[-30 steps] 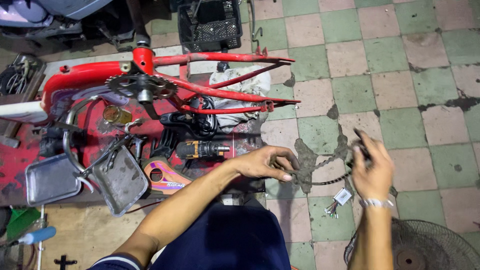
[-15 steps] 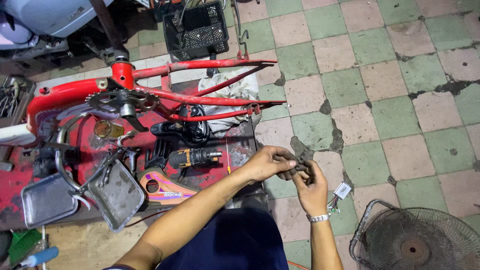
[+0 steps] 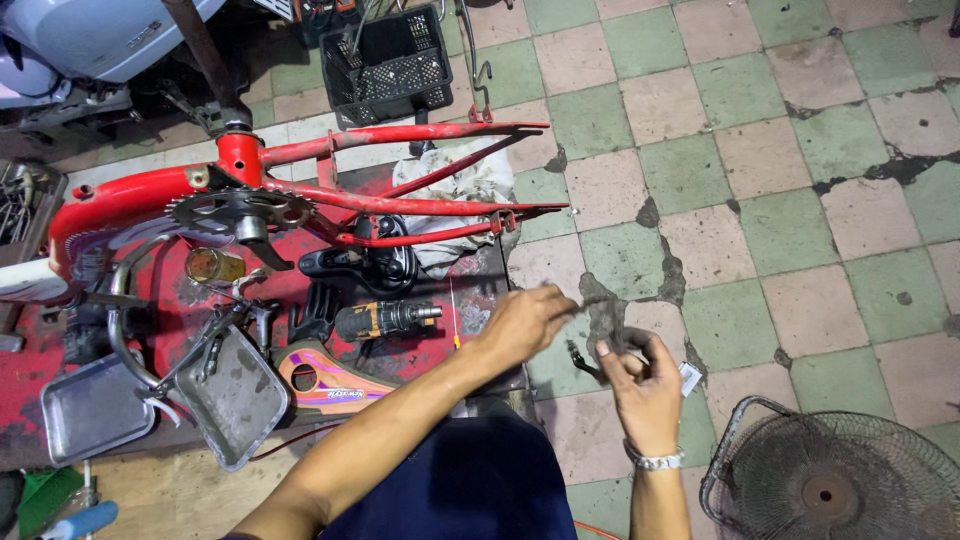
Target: The person assembles a motorcycle chain on a red bike frame, using a power drill to tighten the sprocket and connecting the links by hand.
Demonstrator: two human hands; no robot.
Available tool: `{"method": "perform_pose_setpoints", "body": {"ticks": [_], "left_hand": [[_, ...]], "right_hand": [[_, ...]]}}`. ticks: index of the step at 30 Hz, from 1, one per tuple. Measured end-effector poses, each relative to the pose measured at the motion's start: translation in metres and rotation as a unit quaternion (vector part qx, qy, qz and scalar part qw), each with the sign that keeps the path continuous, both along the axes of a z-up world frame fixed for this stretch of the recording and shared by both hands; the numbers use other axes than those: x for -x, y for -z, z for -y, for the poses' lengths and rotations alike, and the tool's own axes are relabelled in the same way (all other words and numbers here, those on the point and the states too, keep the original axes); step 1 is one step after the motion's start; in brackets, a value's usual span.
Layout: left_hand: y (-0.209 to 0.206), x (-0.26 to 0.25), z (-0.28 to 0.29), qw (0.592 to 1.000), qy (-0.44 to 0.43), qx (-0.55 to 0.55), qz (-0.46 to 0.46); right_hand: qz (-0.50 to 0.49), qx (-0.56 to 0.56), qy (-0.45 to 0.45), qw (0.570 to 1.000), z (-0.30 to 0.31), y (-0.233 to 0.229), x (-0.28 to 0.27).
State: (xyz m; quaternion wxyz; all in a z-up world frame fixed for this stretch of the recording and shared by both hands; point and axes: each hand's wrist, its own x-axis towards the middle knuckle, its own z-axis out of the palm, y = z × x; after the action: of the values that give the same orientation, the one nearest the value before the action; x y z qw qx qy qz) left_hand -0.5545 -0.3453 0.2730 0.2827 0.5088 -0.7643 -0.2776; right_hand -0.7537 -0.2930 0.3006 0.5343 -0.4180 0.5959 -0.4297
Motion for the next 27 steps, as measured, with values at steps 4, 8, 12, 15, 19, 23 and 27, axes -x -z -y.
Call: {"method": "perform_pose_setpoints", "body": {"ticks": [4, 8, 12, 15, 19, 23, 27], "left_hand": [[0.034, -0.02, 0.011, 0.997, -0.004, -0.064, -0.053], [0.065, -0.032, 0.016, 0.975, 0.169, -0.139, -0.048], [0.088, -0.03, 0.008, 0.947, 0.243, -0.206, -0.044], [0.094, -0.032, 0.006, 0.906, 0.185, -0.378, -0.047], [0.084, -0.051, 0.004, 0.915, 0.161, -0.34, -0.144], [0.056, -0.059, 0.003, 0.909, 0.108, -0.343, -0.209], [0.016, -0.045, 0.007, 0.889, 0.085, -0.327, -0.309]], "right_hand": [[-0.21, 0.006, -0.025, 0.977, 0.002, -0.012, 0.016], [-0.093, -0.004, 0.013, 0.996, 0.004, -0.016, 0.026], [-0.09, -0.001, 0.038, 0.995, 0.002, -0.013, 0.04], [-0.105, 0.013, 0.066, 0.992, 0.002, -0.007, 0.054], [-0.147, 0.018, 0.098, 0.984, 0.0, -0.005, 0.08], [-0.209, -0.048, 0.013, 0.977, 0.003, -0.014, 0.099], [-0.276, -0.119, -0.152, 0.942, 0.013, -0.022, 0.085]]}}
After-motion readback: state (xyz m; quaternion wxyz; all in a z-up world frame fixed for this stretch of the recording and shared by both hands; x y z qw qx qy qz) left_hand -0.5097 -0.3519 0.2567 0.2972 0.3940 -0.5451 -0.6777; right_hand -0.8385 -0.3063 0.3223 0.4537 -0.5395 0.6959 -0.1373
